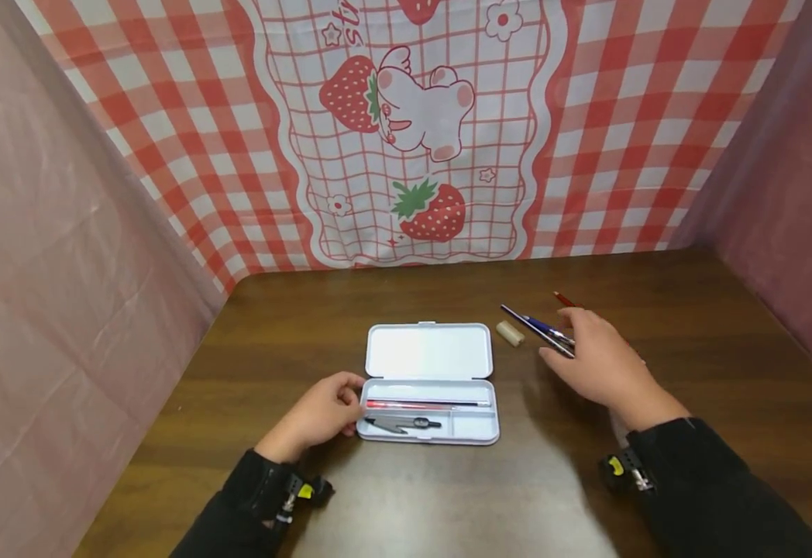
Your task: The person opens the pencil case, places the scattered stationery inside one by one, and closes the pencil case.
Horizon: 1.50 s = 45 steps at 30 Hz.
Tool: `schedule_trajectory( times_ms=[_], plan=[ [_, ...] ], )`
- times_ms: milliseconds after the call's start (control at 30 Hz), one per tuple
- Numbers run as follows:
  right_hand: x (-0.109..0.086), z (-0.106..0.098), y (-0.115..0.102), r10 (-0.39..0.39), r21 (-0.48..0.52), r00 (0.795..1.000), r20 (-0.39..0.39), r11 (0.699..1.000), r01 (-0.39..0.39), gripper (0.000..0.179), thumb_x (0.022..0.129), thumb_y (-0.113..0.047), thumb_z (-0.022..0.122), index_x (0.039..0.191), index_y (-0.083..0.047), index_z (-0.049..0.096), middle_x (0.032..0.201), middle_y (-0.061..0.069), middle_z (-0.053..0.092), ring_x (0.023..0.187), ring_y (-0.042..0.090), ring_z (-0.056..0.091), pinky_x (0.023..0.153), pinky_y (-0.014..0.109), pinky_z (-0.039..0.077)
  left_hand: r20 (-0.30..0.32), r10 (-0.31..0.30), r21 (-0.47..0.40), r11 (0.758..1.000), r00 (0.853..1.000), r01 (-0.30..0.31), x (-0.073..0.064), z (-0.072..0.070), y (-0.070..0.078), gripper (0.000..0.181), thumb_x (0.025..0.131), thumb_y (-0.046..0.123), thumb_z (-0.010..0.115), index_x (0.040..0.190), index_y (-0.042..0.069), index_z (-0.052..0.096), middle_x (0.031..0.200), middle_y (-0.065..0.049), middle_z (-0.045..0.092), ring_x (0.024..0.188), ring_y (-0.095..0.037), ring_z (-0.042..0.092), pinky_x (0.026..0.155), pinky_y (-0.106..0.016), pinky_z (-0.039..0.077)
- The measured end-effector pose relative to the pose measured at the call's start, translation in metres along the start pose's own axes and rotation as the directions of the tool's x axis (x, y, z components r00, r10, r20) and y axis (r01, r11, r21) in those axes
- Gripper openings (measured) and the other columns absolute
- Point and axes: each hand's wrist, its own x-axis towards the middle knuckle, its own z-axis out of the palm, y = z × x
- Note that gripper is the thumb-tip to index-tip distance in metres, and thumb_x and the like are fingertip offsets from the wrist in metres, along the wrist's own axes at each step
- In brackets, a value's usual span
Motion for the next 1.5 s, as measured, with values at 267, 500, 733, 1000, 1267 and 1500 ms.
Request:
schedule_trajectory(
  times_ms=[267, 500, 733, 1000, 1267, 1500],
  plan=[
    [0.018, -0.03, 0.043, 0.09, -0.031, 0.993, 0.074, 0.996, -0.088, 0.083, 0.099, -0.04, 0.067, 0.146, 0.019, 0.03, 0.136, 0.043, 0.043, 0.121, 0.058, 0.048, 0.095, 0.071, 0.041, 0.019, 0.016, -0.013, 1.0, 1.0, -0.016, 0.003, 0.005, 0.003, 0.037, 0.094, 0.011, 0.07, 0.127, -0.001, 0.059, 0.08, -0.007, 0.063, 0.062, -0.02, 0.063, 0.059, -0.034, 0.054],
    [0.046, -0.028, 0.057, 0.118, -0.184, 0.988, 0.099, 0.978, -0.099, 0.075, 0.096, -0.034, 0.069, 0.136, 0.023, 0.041, 0.125, 0.043, 0.052, 0.109, 0.055, 0.056, 0.087, 0.068, 0.046, 0.012, 0.003, -0.026, 1.0, 1.0, -0.002, 0.001, 0.0, 0.001, 0.036, 0.094, 0.011, 0.07, 0.127, -0.001, 0.059, 0.079, -0.007, 0.063, 0.062, -0.02, 0.062, 0.059, -0.034, 0.052],
    [0.056, -0.025, 0.056, 0.19, -0.296, 0.975, 0.118, 0.944, -0.148, 0.053, 0.093, -0.026, 0.07, 0.117, 0.018, 0.052, 0.105, 0.034, 0.061, 0.088, 0.046, 0.062, 0.067, 0.056, 0.051, 0.01, -0.03, -0.026, 0.999, 0.999, 0.03, 0.0, -0.001, 0.0, 0.039, 0.094, 0.014, 0.073, 0.128, 0.001, 0.059, 0.082, -0.009, 0.063, 0.065, -0.022, 0.063, 0.061, -0.035, 0.054],
    [0.056, -0.028, 0.057, 0.257, -0.247, 0.949, 0.182, 0.946, -0.209, 0.017, 0.088, -0.014, 0.062, 0.074, -0.004, 0.062, 0.073, 0.011, 0.059, 0.065, 0.03, 0.054, 0.054, 0.043, 0.046, 0.013, -0.031, -0.019, 0.999, 0.999, 0.032, 0.0, -0.002, 0.001, 0.039, 0.095, 0.015, 0.072, 0.129, 0.002, 0.059, 0.083, -0.009, 0.063, 0.066, -0.022, 0.064, 0.062, -0.035, 0.054],
    [0.052, -0.024, 0.062, 0.256, -0.238, 0.948, 0.191, 0.949, -0.208, 0.018, 0.089, -0.009, 0.06, 0.073, -0.004, 0.065, 0.076, 0.013, 0.062, 0.066, 0.031, 0.054, 0.055, 0.046, 0.047, 0.008, -0.012, -0.018, 1.0, 1.0, 0.012, 0.001, -0.001, 0.0, 0.038, 0.095, 0.012, 0.071, 0.128, 0.0, 0.059, 0.082, -0.008, 0.063, 0.064, -0.021, 0.063, 0.06, -0.035, 0.054],
    [0.051, -0.021, 0.064, 0.259, -0.231, 0.948, 0.183, 0.949, -0.215, 0.018, 0.089, -0.01, 0.06, 0.072, -0.004, 0.064, 0.075, 0.013, 0.061, 0.066, 0.031, 0.054, 0.054, 0.045, 0.047, 0.001, 0.002, -0.011, 1.0, 1.0, -0.002, 0.002, 0.0, -0.001, 0.035, 0.093, 0.011, 0.07, 0.126, 0.001, 0.06, 0.079, -0.006, 0.063, 0.062, -0.019, 0.062, 0.058, -0.032, 0.052]
  ],
)
